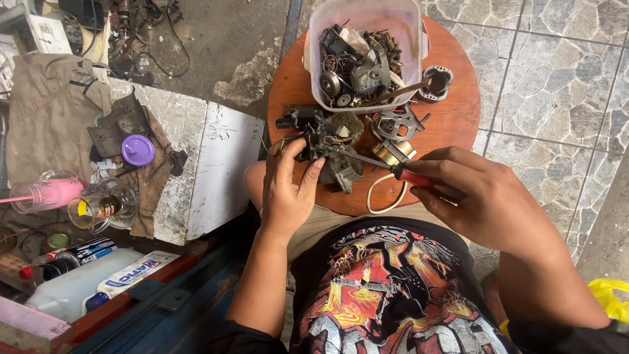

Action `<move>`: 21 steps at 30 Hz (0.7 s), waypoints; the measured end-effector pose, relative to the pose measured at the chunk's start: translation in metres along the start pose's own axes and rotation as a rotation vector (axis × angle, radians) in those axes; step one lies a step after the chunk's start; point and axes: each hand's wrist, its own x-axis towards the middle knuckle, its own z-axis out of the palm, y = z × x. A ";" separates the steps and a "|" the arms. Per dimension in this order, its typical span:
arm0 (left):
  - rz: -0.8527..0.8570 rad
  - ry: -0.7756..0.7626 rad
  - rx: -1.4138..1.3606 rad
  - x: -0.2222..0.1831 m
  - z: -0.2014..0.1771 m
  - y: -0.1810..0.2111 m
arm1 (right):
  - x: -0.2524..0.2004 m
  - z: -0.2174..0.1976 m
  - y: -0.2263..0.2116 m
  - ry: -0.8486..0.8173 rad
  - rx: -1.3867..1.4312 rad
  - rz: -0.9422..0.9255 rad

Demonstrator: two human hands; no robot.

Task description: A person disassembles a small electrical component, likely a motor, using a screwdriver to pry parts apart on a cluttered workbench.

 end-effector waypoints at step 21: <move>0.163 -0.047 0.185 -0.002 -0.006 -0.022 | 0.004 0.004 0.015 -0.152 0.235 0.184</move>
